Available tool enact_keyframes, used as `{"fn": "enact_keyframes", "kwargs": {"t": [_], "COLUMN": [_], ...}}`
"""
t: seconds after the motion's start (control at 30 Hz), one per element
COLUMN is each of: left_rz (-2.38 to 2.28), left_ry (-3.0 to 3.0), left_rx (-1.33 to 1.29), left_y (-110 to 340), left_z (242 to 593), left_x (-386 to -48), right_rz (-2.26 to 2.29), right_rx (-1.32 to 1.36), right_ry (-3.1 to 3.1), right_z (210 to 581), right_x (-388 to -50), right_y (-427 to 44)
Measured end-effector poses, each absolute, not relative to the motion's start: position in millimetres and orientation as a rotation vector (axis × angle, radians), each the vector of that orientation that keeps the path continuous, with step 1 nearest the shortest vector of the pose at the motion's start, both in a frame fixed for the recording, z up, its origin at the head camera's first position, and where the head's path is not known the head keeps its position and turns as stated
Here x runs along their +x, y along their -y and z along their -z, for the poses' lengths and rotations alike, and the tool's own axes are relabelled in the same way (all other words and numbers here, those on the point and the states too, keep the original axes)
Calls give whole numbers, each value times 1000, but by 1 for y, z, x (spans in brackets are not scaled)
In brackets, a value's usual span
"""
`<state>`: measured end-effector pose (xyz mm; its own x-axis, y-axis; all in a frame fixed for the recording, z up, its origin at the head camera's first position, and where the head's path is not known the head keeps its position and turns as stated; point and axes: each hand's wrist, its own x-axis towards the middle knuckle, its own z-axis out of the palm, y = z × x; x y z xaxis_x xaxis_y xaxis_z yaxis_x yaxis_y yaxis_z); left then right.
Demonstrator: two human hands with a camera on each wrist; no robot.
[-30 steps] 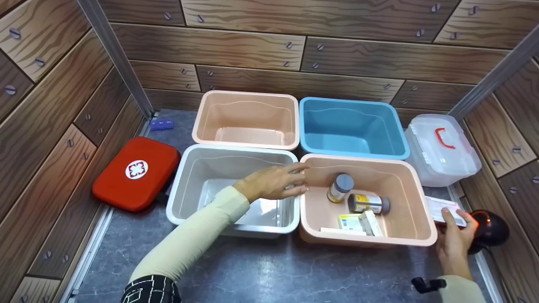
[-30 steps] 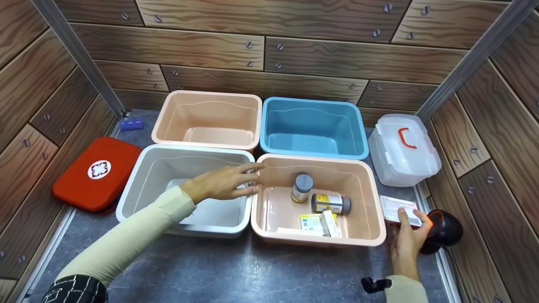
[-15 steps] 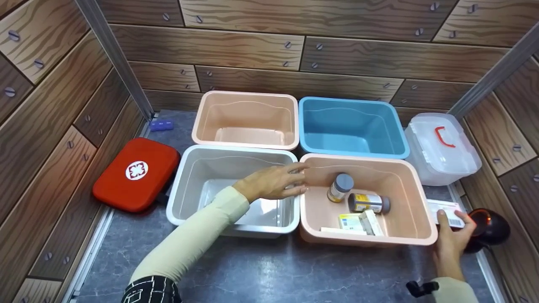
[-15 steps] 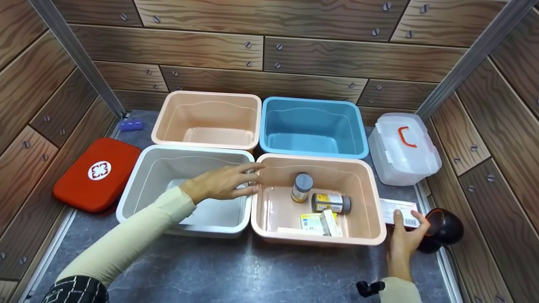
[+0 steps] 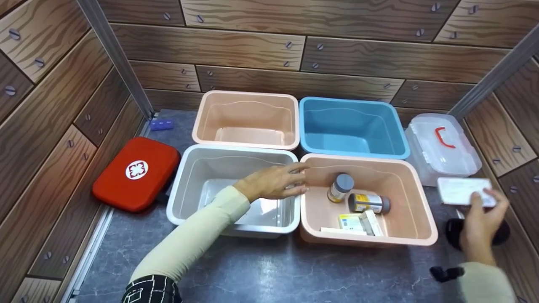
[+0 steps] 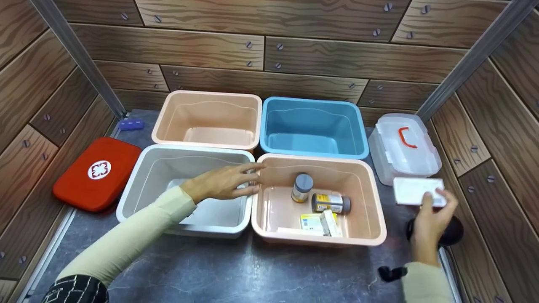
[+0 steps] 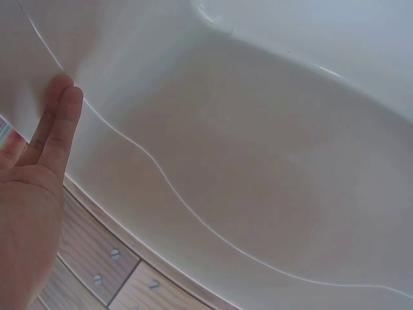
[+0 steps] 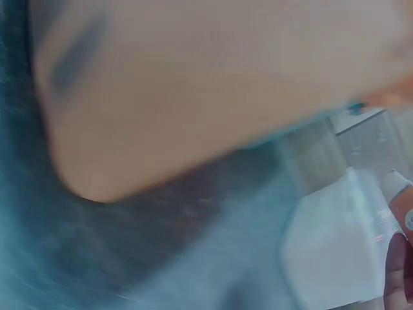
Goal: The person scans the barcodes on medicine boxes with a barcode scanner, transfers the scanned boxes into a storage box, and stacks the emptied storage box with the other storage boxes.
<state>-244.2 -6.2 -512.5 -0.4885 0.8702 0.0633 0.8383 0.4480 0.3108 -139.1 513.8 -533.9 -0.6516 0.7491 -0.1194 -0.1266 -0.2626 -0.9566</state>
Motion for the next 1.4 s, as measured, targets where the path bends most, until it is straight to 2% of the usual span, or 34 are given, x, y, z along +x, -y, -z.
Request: {"fn": "enact_keyframes", "kwargs": {"t": [0.27, 0.4, 0.57, 0.77, 1.03, 1.4], "left_rz": [-461, -474, -472, -463, -439, -440], "left_ry": [-2577, -2573, -2579, -2552, -2564, -2581], "left_rx": [1534, 1542, 1543, 1505, 1479, 1508], "left_y": [7, 7, 5, 2, 2, 4], "left_z": [514, 513, 513, 512, 512, 510], "left_x": [-245, -246, -247, -247, -245, -246], "right_rz": [-1735, -1781, -1915, -1769, -1428, -1220], "right_rx": [-750, -573, -359, -329, -154, -27], "right_ry": [1773, 1806, 1807, 2124, 2528, 2808], "right_z": [466, 443, 432, 441, 482, 510], "right_x": [-188, -216, -252, -288, -334, -359], "right_y": [-517, -501, -470, -428, -389, -346]}}
